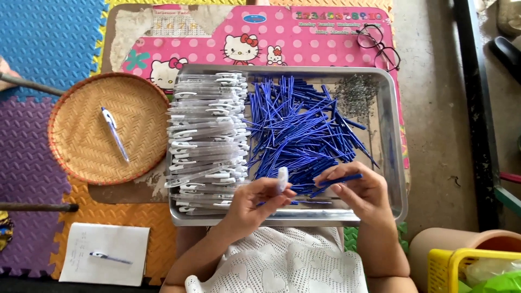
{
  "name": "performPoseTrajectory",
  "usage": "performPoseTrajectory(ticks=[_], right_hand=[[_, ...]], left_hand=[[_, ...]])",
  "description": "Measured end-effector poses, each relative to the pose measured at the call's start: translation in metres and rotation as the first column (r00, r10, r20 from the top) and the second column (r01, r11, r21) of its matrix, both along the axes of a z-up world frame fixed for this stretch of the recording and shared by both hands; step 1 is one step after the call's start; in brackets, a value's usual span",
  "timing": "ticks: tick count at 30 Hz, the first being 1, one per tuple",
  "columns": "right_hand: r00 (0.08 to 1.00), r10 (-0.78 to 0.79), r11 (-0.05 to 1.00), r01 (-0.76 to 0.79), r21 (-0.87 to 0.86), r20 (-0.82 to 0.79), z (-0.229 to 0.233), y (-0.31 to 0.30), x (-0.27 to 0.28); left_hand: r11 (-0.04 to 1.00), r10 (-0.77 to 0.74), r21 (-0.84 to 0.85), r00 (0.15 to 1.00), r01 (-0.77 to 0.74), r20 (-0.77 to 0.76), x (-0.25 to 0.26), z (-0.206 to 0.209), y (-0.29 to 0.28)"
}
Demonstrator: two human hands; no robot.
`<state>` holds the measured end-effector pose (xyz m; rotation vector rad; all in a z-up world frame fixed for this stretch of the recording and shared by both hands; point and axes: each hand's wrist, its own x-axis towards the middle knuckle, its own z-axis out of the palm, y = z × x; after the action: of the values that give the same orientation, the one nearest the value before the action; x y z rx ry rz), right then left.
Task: Assembling ballpoint pens by inserting ink refills into pen bodies and organizing them into trays.
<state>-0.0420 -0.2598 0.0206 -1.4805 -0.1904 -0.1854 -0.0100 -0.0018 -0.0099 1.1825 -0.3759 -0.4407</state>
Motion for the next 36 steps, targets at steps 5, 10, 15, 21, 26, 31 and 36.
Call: performPoseTrajectory(ticks=[5, 10, 15, 21, 26, 31, 36], right_hand=[[0.992, 0.121, 0.993, -0.121, 0.011, 0.044, -0.003, 0.015, 0.008], [0.985, 0.169, 0.985, -0.167, -0.047, 0.03, 0.0, 0.022, 0.011], [0.991, 0.113, 0.992, -0.109, -0.062, 0.069, -0.014, 0.02, 0.009], [0.986, 0.032, 0.999, -0.03, -0.015, 0.167, -0.011, 0.022, 0.0], [0.984, -0.006, 0.998, 0.017, -0.064, 0.177, 0.018, 0.005, 0.005], [0.989, 0.035, 0.999, -0.029, -0.044, 0.146, 0.054, 0.016, 0.02], [0.99, 0.081, 0.997, -0.079, -0.02, 0.112, 0.05, 0.016, 0.025]], left_hand=[[1.0, -0.014, -0.017, 0.999, 0.015, 0.043, 0.006, 0.007, -0.014], [0.999, 0.049, -0.009, 0.995, -0.049, 0.084, 0.007, -0.011, -0.02], [0.997, 0.061, 0.025, 0.984, -0.067, 0.165, 0.01, -0.016, -0.015], [1.0, 0.003, 0.009, 0.987, -0.004, 0.161, 0.004, -0.004, -0.015], [0.982, -0.173, -0.056, 0.981, 0.178, 0.093, -0.001, -0.002, -0.012], [0.977, -0.201, -0.059, 0.974, 0.207, 0.101, -0.005, -0.004, -0.008], [0.976, -0.207, -0.049, 0.974, 0.212, 0.096, -0.006, -0.004, -0.005]])
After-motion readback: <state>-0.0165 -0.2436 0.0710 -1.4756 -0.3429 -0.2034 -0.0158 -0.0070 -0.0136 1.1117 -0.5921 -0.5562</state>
